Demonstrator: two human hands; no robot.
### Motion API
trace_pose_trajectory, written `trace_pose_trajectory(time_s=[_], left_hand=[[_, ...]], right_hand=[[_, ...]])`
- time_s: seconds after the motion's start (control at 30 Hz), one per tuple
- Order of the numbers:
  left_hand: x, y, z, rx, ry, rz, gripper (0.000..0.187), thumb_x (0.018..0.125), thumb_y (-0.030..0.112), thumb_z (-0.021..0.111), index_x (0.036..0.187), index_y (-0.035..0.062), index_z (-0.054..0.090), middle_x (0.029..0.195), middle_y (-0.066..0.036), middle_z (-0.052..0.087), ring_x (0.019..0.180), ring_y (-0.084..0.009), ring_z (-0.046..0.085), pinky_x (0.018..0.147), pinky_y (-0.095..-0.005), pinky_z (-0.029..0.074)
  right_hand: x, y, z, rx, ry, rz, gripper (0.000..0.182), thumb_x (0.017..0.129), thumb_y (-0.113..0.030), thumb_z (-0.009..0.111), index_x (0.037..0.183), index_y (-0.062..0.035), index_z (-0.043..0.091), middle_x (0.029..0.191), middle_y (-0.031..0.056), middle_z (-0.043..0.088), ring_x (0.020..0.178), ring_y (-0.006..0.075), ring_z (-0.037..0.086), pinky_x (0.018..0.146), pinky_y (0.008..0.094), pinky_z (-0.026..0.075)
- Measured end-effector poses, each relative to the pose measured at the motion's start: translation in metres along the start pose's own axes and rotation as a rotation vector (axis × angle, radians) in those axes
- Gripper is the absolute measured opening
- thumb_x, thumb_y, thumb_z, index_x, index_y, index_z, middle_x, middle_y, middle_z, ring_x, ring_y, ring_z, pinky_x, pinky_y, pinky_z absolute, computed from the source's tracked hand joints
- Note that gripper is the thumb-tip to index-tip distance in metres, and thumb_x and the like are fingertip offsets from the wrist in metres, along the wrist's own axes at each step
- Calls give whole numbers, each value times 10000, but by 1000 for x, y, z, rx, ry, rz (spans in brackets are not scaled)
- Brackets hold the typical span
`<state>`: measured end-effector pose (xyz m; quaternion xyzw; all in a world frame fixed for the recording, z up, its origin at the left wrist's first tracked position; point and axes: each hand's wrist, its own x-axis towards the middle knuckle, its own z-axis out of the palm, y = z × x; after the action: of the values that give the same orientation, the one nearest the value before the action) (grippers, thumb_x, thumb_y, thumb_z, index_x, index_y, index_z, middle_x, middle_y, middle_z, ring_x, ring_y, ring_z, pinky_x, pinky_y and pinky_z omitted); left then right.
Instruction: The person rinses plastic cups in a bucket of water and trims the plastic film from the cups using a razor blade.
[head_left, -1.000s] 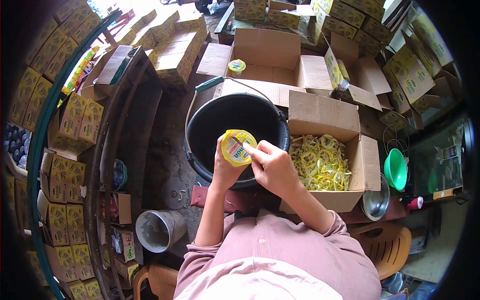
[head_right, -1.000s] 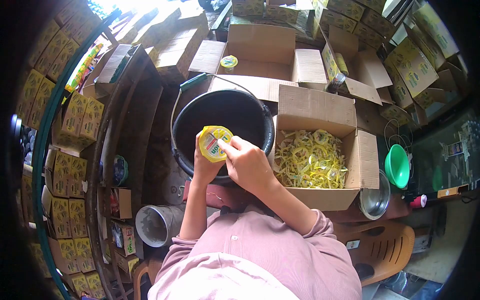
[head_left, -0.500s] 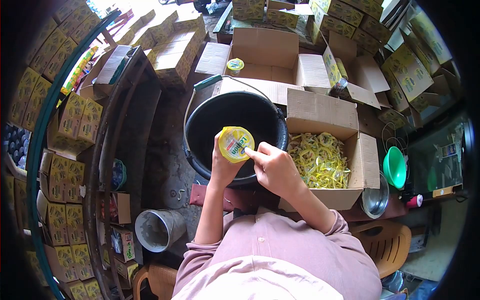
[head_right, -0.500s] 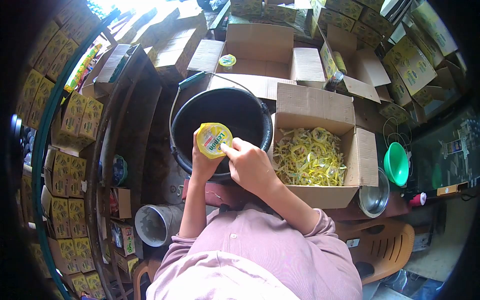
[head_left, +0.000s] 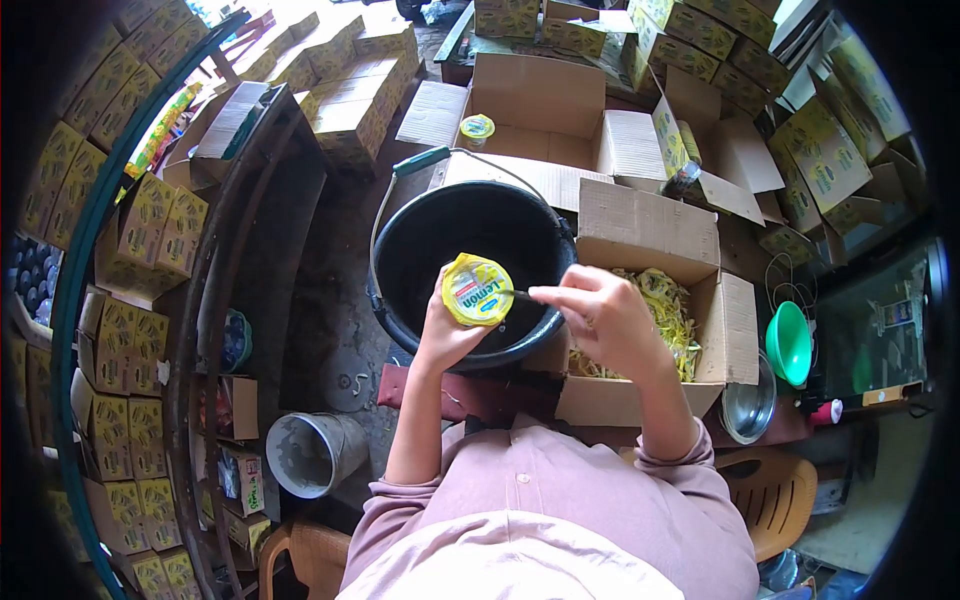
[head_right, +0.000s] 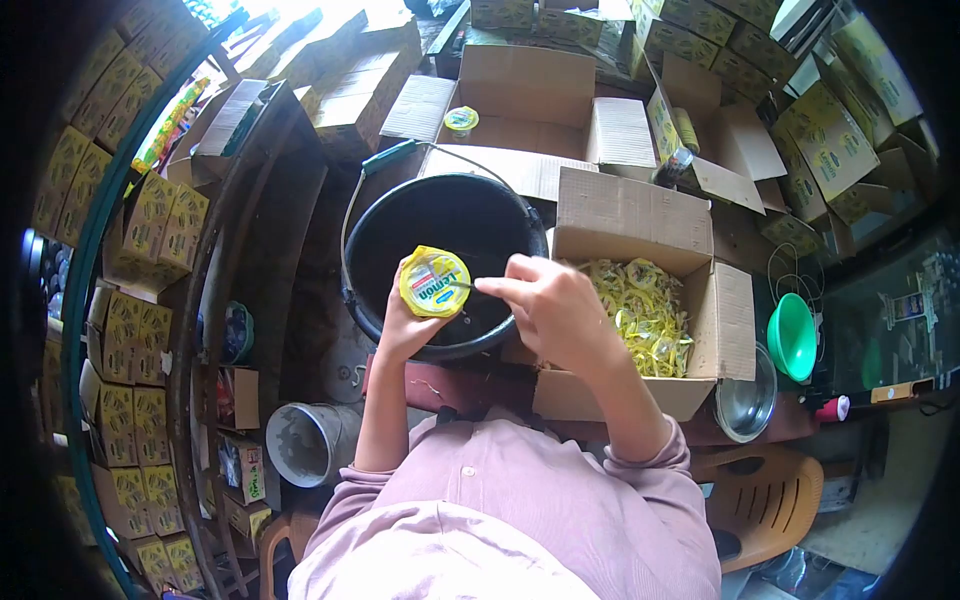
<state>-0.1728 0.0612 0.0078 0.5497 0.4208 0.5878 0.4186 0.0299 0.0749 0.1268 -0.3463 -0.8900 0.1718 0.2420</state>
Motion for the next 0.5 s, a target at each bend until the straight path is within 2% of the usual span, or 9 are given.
trace_pose_trajectory(time_s=[0.07, 0.13, 0.23, 0.5], left_hand=[[-1, 7, 2, -102, -33, -57, 659, 580, 37, 743, 1150, 19, 413, 1012, -70, 550, 965, -151, 542, 869, -279, 429], [-1, 10, 1, -78, -112, -54, 664, 581, 38, 741, 1157, 18, 411, 1020, -70, 544, 975, -148, 534, 875, -276, 423], [0, 10, -1, -70, -166, -55, 665, 591, 44, 740, 1166, 22, 407, 1038, -70, 531, 985, -140, 519, 885, -274, 413], [1, 11, 0, -108, -142, -53, 649, 612, 67, 740, 1165, 21, 403, 1024, -80, 550, 960, -143, 539, 869, -278, 428]], right_hand=[[12, 8, 3, -60, 20, -155, 289, 682, 0, 567, 921, -134, 656, 741, 53, 523, 684, 208, 553, 665, 337, 442], [21, 19, 13, -64, 24, -287, 286, 679, -12, 587, 915, -156, 659, 744, 28, 529, 715, 174, 548, 725, 308, 402], [30, 21, 21, -75, -8, -379, 295, 663, -21, 603, 917, -161, 658, 752, 22, 535, 725, 170, 555, 733, 306, 402], [34, 17, 24, -98, -64, -377, 380, 633, 3, 616, 969, -171, 651, 767, 19, 539, 753, 157, 564, 758, 305, 397]])
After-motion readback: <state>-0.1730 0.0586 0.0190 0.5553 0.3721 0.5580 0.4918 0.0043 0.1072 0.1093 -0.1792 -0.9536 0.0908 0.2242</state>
